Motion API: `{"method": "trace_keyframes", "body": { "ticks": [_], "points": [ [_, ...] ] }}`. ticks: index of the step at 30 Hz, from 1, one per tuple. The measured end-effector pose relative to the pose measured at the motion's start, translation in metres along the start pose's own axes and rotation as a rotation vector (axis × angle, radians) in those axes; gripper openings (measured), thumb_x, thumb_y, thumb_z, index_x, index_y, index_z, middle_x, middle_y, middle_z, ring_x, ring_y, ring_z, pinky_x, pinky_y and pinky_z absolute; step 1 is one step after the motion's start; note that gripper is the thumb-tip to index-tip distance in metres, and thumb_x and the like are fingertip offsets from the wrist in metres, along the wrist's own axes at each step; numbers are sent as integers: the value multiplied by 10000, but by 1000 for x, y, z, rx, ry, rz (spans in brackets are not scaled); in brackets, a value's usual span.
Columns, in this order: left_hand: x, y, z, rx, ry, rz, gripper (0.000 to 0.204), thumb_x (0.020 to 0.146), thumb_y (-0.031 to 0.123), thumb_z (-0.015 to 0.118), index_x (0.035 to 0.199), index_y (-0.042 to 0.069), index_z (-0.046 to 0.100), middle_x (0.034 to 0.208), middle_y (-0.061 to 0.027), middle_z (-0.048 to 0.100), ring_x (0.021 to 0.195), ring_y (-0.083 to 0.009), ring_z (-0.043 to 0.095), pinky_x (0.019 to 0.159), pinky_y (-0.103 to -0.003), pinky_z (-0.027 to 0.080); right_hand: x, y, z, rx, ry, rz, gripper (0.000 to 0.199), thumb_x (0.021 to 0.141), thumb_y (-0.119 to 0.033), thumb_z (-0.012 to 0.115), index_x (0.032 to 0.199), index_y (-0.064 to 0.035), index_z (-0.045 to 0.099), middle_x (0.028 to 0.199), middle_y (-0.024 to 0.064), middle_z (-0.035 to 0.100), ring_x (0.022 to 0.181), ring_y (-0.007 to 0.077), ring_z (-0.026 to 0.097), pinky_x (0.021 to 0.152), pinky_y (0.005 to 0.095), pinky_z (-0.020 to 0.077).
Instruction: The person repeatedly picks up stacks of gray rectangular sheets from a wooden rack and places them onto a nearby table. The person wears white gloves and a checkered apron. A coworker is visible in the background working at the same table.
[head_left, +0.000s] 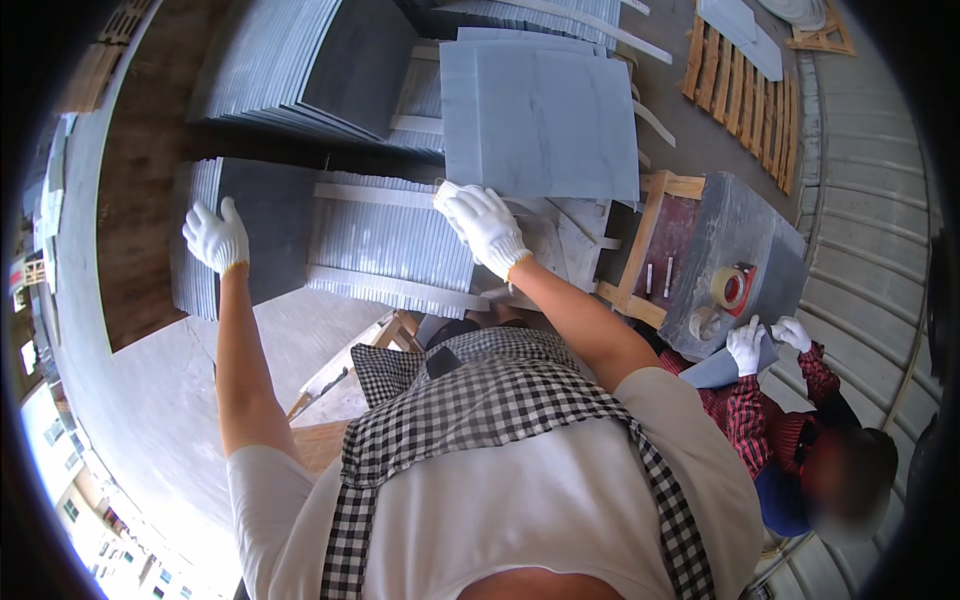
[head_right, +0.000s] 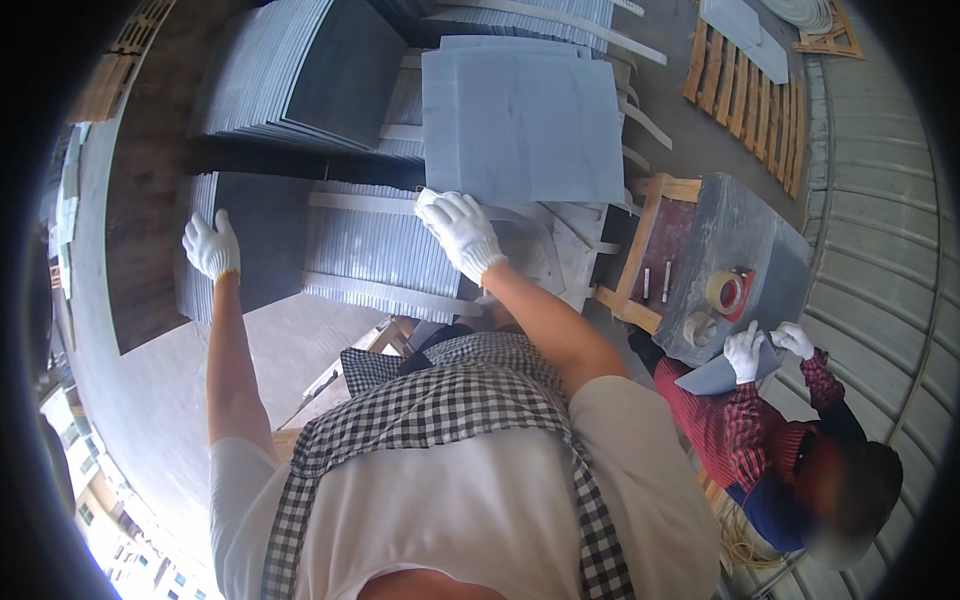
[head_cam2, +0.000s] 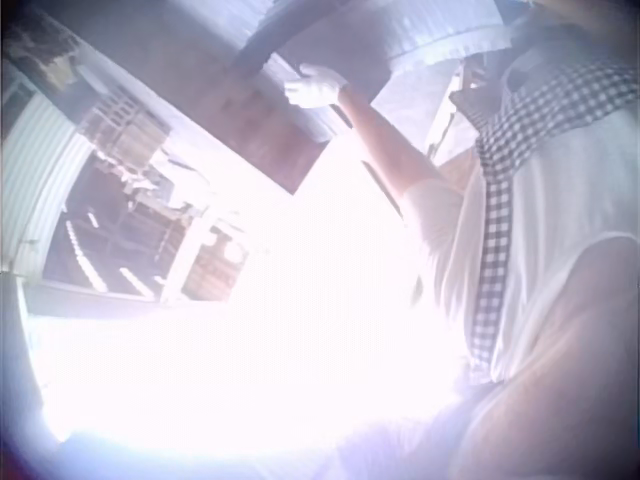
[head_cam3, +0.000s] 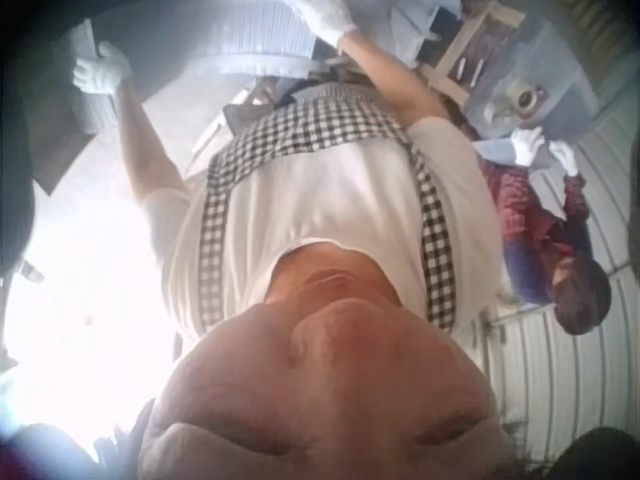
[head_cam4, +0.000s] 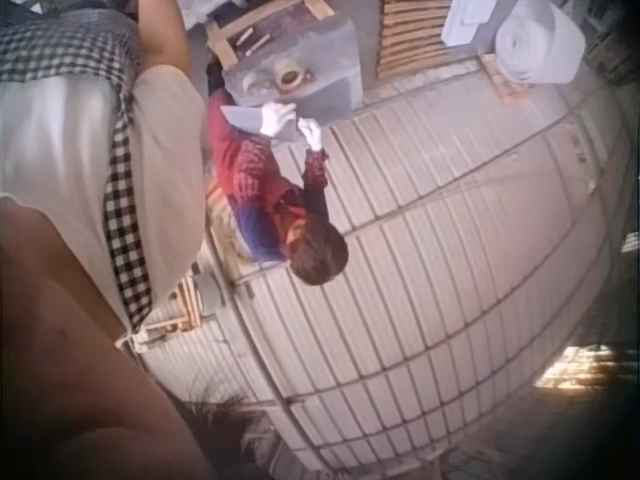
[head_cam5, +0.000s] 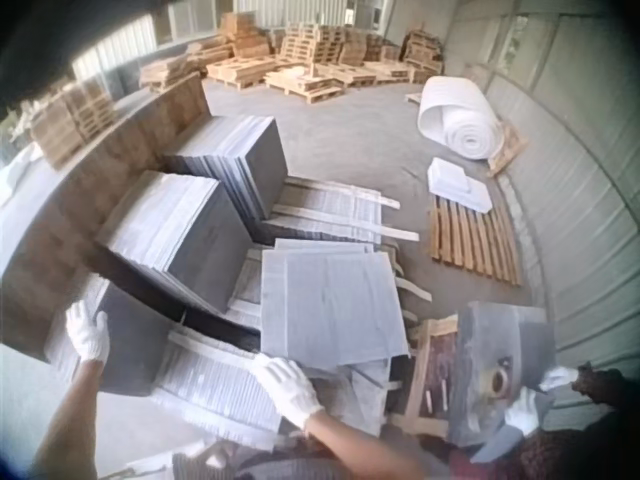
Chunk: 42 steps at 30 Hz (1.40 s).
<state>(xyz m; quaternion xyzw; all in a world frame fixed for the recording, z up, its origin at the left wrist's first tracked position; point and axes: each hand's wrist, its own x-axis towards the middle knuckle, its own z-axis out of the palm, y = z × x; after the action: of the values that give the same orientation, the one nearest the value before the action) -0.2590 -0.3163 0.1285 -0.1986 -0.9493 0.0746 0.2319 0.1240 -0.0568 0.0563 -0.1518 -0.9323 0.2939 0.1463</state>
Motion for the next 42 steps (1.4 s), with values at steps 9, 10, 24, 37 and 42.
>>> {"method": "trace_keyframes", "body": {
  "ticks": [9,10,24,37,42],
  "points": [
    [-77,-14,3,-146,-77,-157,779,889,386,694,1474,-55,431,1522,-312,424,1419,-508,366,1184,-590,259,-15,-5,14,-130,86,14,199,926,-137,642,1104,-49,659,1133,144,703,1102,330,636,960,447,482],
    [-77,-16,-4,-149,-75,-174,762,879,371,703,1457,-54,446,1502,-299,442,1403,-490,382,1174,-579,275,-14,-5,17,-129,86,-5,203,931,-143,640,1106,-43,660,1112,141,701,1070,331,636,946,448,486],
    [-64,-9,-3,-56,10,-292,417,838,330,731,1083,16,604,1069,-174,628,1001,-364,610,894,-502,471,-14,-3,17,-17,-9,7,356,940,-133,582,1280,-30,599,1146,128,674,1059,333,619,944,430,482],
    [-75,1,-21,-44,-17,-274,355,832,389,738,961,70,653,979,-144,650,938,-346,621,808,-496,474,-18,9,32,-46,-91,64,362,979,-223,538,1278,-35,612,1236,176,654,1142,373,600,998,453,462],
    [-59,-8,-49,-144,-427,-200,441,833,474,747,1007,70,715,1023,-165,696,944,-355,690,792,-483,550,-18,13,26,-48,45,18,335,979,-183,583,1284,-45,599,1199,167,664,1101,373,616,960,461,487]
  ]
}}
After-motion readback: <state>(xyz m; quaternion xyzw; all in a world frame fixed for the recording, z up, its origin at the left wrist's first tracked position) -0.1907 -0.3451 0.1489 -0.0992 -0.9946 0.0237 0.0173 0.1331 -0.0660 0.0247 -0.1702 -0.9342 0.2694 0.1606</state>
